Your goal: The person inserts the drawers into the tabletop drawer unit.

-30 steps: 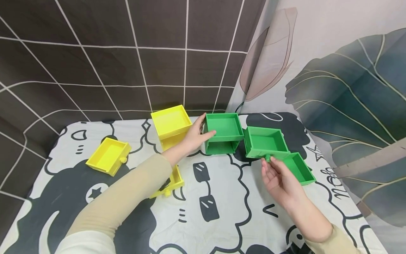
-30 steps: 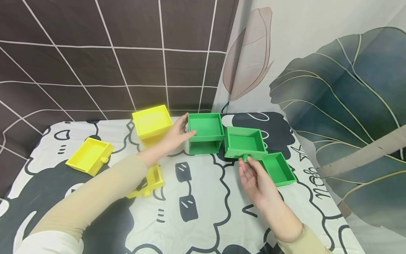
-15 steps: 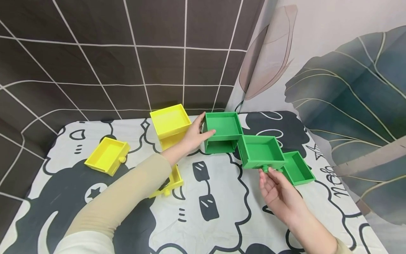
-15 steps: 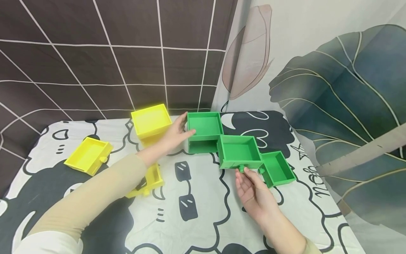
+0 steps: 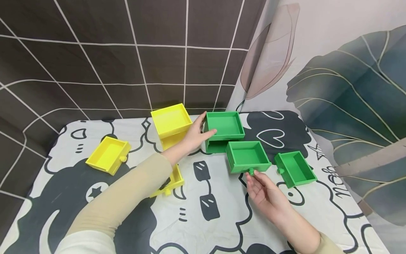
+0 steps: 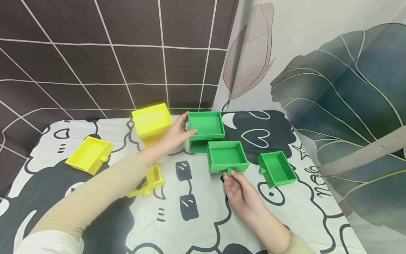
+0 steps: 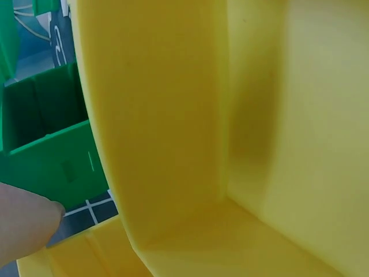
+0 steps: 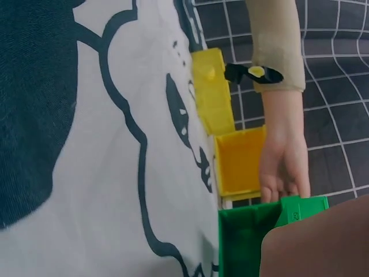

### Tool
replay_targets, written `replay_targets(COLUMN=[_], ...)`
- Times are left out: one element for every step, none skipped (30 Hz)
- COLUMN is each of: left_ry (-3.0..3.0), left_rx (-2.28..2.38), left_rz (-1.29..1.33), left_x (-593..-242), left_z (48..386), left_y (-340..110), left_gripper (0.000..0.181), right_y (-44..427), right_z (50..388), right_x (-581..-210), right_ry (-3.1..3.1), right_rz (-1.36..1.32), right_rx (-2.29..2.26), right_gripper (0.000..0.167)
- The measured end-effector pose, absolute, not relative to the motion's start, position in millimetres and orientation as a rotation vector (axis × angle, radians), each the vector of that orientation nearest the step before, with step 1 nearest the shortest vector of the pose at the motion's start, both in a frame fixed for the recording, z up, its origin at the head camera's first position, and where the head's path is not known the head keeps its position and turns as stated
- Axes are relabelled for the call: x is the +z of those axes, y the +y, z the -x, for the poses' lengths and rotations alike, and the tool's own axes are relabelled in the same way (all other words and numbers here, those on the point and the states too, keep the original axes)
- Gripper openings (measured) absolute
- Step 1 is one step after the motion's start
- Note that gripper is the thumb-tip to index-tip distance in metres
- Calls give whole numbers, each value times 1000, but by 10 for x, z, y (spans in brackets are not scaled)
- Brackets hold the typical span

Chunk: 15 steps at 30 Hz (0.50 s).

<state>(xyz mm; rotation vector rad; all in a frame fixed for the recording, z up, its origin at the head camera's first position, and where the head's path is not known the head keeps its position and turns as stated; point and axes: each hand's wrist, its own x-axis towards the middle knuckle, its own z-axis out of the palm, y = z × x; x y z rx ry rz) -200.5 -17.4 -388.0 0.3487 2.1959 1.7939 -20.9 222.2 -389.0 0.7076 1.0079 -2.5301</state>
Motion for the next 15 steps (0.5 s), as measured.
replay_targets(left_ry=[2194, 2192, 2188, 2185, 2180, 2178, 2176, 2176, 2178, 2180, 2183, 2184, 2185, 2187, 2187], left_rx=[1794, 1794, 1795, 1797, 1802, 1805, 1808, 1809, 1809, 1808, 1808, 1807, 1806, 1805, 1806], left_rz=[-348, -349, -350, -351, -352, -352, -353, -353, -352, -352, -352, -353, -354, -353, -354], left_x=[-3876, -3872, -3869, -3867, -3865, -3866, -3865, -3866, -3868, -3870, -3871, -3872, -3872, -3873, -3873], left_z=[2004, 2003, 2002, 2002, 2002, 2002, 2002, 2002, 2003, 2003, 2003, 2003, 2002, 2001, 2000], left_y=[-173, -174, -173, -173, -172, -172, -172, -173, -173, -175, -176, -177, -178, -180, -181], left_gripper=[88, 88, 88, 88, 88, 88, 88, 88, 88, 88, 88, 88, 88, 88, 88], right_y=[2201, 2178, 2157, 2137, 2114, 2094, 2074, 2054, 2036, 2017, 1997, 1978, 1960, 1941, 1923], right_z=[217, 226, 234, 242, 251, 260, 271, 281, 292, 303, 314, 324, 335, 343, 351], right_x=[-3901, -3912, -3922, -3931, -3940, -3946, -3955, -3963, -3972, -3978, -3986, -3991, -4000, -4004, -4008], right_ry=[1017, 1023, 1031, 1027, 1036, 1035, 1036, 1040, 1041, 1041, 1044, 1039, 1035, 1033, 1032], right_rz=[-719, -727, -732, -741, -747, -758, -765, -774, -782, -794, -802, -811, -809, -808, -805], right_rx=[-2522, -2515, -2507, -2502, -2495, -2490, -2484, -2477, -2470, -2461, -2453, -2448, -2443, -2438, -2435], right_gripper=[29, 31, 32, 33, 35, 36, 36, 37, 37, 37, 37, 38, 38, 39, 40])
